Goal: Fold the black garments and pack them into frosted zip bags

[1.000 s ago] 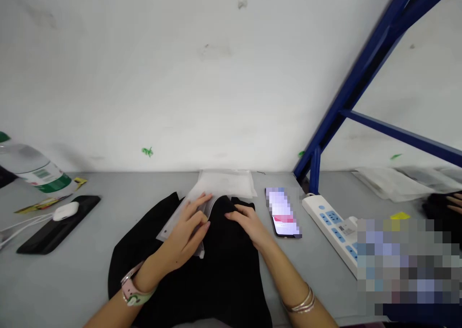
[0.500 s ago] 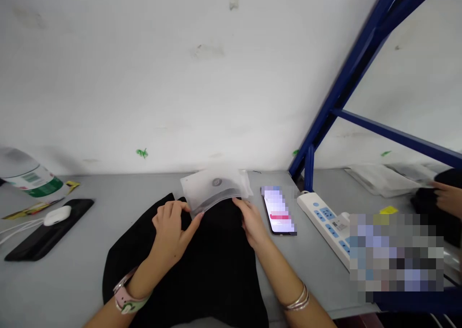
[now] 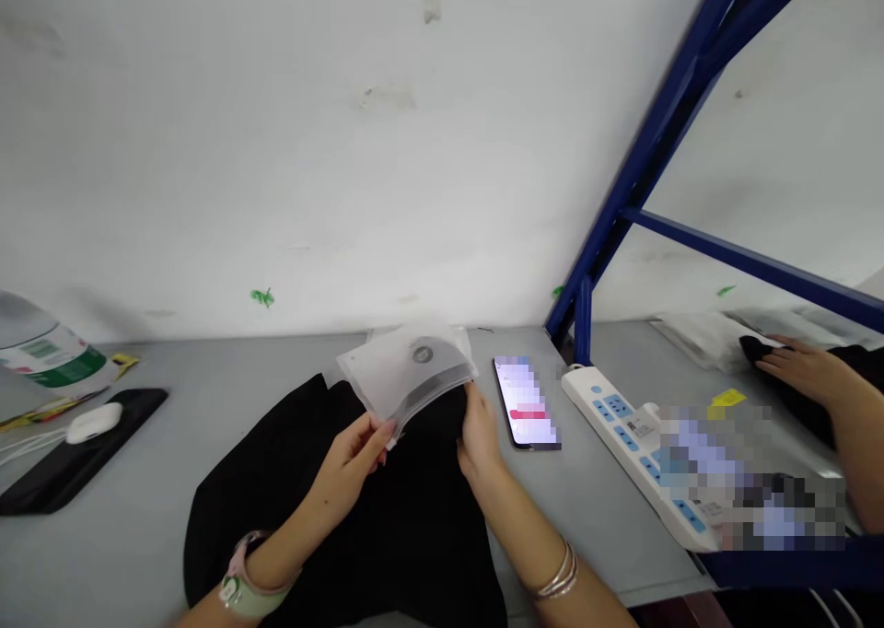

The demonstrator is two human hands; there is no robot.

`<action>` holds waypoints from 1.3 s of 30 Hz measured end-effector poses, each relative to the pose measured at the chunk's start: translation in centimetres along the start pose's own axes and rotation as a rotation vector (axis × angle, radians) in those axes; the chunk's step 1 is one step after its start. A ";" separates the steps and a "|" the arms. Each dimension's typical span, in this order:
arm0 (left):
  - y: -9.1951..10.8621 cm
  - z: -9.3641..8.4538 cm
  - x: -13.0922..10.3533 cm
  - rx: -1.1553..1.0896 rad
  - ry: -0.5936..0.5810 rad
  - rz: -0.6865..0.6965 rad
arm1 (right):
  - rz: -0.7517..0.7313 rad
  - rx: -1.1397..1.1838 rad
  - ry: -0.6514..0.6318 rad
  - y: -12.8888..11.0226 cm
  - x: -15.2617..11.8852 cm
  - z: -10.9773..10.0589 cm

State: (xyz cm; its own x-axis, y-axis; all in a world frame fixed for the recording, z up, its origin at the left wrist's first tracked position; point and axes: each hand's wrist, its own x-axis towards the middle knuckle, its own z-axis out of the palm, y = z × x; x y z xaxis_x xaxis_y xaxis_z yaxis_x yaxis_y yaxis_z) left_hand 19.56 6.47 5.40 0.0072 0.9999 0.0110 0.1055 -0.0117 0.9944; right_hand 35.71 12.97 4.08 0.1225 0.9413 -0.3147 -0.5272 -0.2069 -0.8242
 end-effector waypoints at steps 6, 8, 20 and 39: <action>-0.1 1.5 -0.9 0.046 -0.059 -0.002 | -0.065 0.005 0.109 1.3 0.2 -0.1; -0.5 1.8 -1.0 0.059 -0.045 -0.021 | -0.071 -0.008 0.123 1.5 -0.3 0.2; 0.7 -1.5 0.0 0.073 -0.265 -0.139 | 0.279 0.129 -0.286 -1.0 -0.8 0.4; 2.0 -3.3 0.4 -0.496 -0.068 -0.375 | -0.138 -0.363 -0.442 -1.4 -1.3 0.0</action>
State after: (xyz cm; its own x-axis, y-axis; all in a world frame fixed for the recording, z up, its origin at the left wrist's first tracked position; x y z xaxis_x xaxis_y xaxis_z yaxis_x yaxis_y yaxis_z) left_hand 16.46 6.88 7.75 0.1245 0.9325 -0.3390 -0.3607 0.3608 0.8601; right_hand 36.33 12.03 5.62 -0.2342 0.9717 -0.0312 -0.2004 -0.0796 -0.9765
